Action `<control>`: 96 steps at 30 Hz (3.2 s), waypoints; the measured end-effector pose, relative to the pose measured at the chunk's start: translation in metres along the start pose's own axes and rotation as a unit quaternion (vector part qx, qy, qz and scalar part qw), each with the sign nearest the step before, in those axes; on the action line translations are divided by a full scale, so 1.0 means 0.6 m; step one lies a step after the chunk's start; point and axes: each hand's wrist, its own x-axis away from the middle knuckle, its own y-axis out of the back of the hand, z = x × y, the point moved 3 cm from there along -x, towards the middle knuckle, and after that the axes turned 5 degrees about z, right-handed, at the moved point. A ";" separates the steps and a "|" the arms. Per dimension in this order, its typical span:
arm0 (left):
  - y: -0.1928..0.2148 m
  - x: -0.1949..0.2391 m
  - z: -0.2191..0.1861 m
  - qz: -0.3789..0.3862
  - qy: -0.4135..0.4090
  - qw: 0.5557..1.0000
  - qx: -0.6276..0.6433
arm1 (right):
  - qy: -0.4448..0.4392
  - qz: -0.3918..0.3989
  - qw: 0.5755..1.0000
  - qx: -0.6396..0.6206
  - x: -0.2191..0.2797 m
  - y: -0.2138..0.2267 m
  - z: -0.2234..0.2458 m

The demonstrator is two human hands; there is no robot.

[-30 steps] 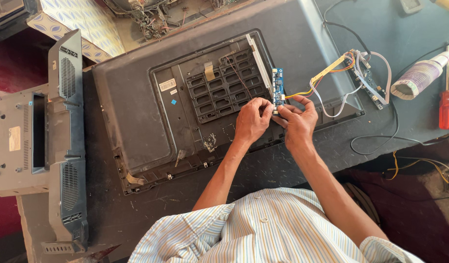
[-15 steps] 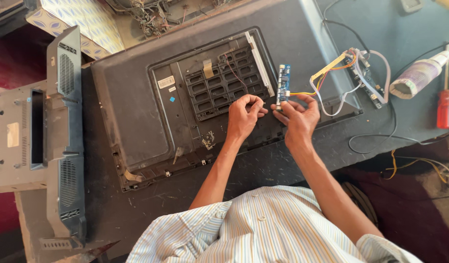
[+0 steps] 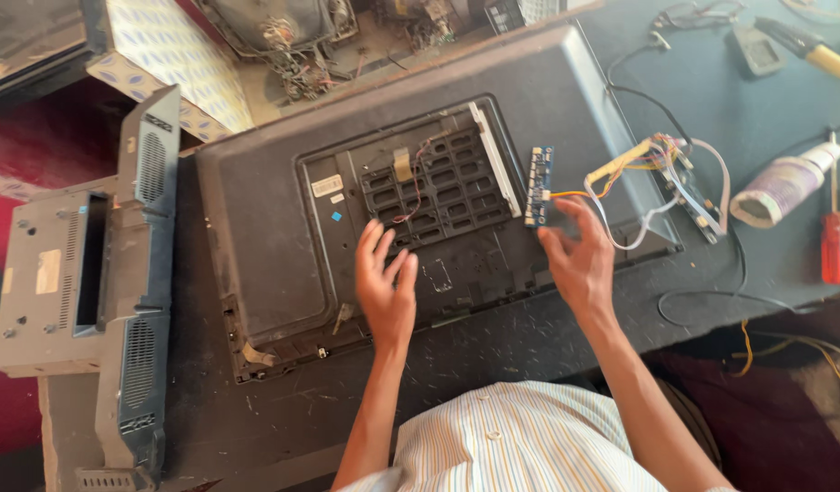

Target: The person handles a small blue circuit board with attached wires, then places it into the back of a disassembled CRT television. The person reattaches the rear cover and uses a red-handled screwdriver to fasten screws along the back panel.

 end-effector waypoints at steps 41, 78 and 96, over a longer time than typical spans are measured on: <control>0.775 0.041 0.101 -0.182 0.295 0.653 -0.674 | 0.170 0.060 0.860 0.478 -0.158 0.089 -0.092; 0.213 0.001 -0.180 0.107 -0.188 0.866 -0.451 | 0.037 -0.020 0.960 -0.277 -0.028 0.130 0.061; 0.250 -0.006 -0.082 0.200 -0.138 0.839 -0.488 | -0.043 -0.059 0.984 0.160 0.067 0.115 -0.022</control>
